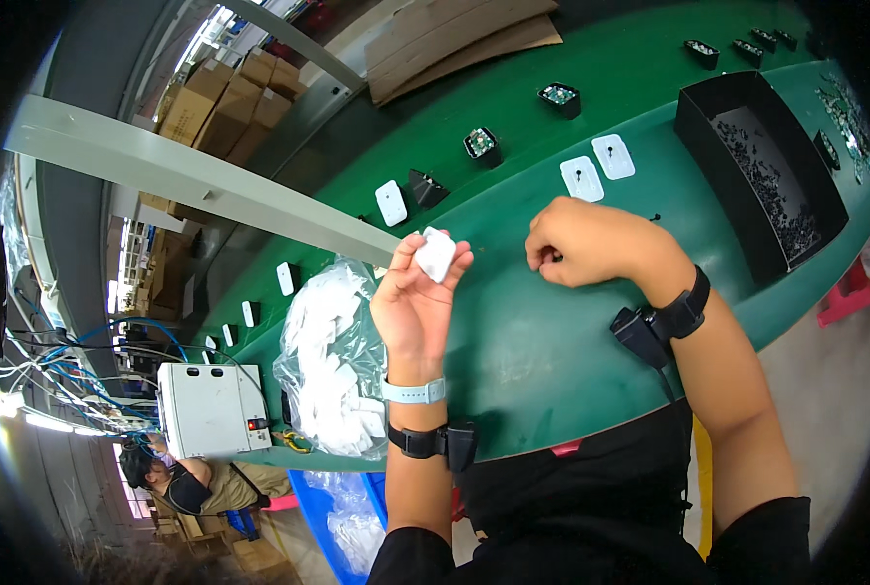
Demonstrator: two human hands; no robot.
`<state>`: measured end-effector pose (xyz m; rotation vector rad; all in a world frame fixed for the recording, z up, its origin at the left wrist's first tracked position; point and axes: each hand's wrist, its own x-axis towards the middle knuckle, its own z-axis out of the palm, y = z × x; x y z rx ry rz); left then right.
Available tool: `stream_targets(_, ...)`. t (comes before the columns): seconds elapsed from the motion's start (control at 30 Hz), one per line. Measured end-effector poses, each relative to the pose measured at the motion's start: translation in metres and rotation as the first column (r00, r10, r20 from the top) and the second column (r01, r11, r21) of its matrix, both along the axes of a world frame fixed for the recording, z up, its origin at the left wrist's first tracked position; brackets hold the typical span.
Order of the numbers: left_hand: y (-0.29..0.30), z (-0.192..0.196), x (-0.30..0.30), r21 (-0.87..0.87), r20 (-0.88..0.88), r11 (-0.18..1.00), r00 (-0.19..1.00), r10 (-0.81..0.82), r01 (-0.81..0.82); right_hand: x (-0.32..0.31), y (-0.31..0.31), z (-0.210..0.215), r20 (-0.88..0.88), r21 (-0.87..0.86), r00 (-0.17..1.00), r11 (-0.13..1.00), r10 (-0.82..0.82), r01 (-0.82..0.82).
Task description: The person assembles small electronic devices at a workstation. They repeatedly pick up white plastic casings and green circuit boards, insert the boards into the casings, and secure them with small screws. The person handles the components one at a time, placing finished units on the table.
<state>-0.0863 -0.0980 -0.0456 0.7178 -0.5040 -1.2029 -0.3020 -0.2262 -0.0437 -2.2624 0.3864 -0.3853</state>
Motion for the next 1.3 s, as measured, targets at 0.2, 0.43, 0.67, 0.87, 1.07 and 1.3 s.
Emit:
stream_targets(0.2, 0.001, -0.017, -0.010, 0.106, 0.331, 0.989, 0.942, 0.064, -0.105, 0.005, 0.003, 0.000, -0.139, -0.069, 0.987, 0.995, -0.074, 0.065)
stream_targets(0.43, -0.003, -0.020, -0.015, 0.122, 0.397, 0.977, 0.911, 0.112, -0.174, 0.007, 0.003, 0.009, -0.023, 0.033, 0.993, 0.993, -0.112, 0.113)
stream_targets(0.67, -0.003, -0.013, -0.033, 0.055, 0.483, 0.993, 0.873, 0.069, -0.109, 0.016, 0.011, 0.008, 0.285, 0.088, 0.943, 0.985, -0.169, 0.150)
stream_targets(0.87, -0.002, -0.014, -0.035, 0.015, 0.575, 0.991, 0.812, 0.100, -0.132, 0.019, 0.017, 0.011, 0.304, 0.001, 0.932, 0.978, -0.197, 0.206)
stream_targets(1.07, 0.001, -0.016, -0.037, 0.031, 0.480, 0.988, 0.869, 0.118, -0.151, 0.028, 0.022, 0.005, 0.436, -0.146, 0.887, 0.960, -0.154, 0.239)
stream_targets(1.3, 0.006, -0.009, -0.048, 0.002, 0.468, 0.986, 0.872, 0.145, -0.165, 0.034, 0.025, 0.000, 0.478, -0.178, 0.854, 0.930, -0.205, 0.323)
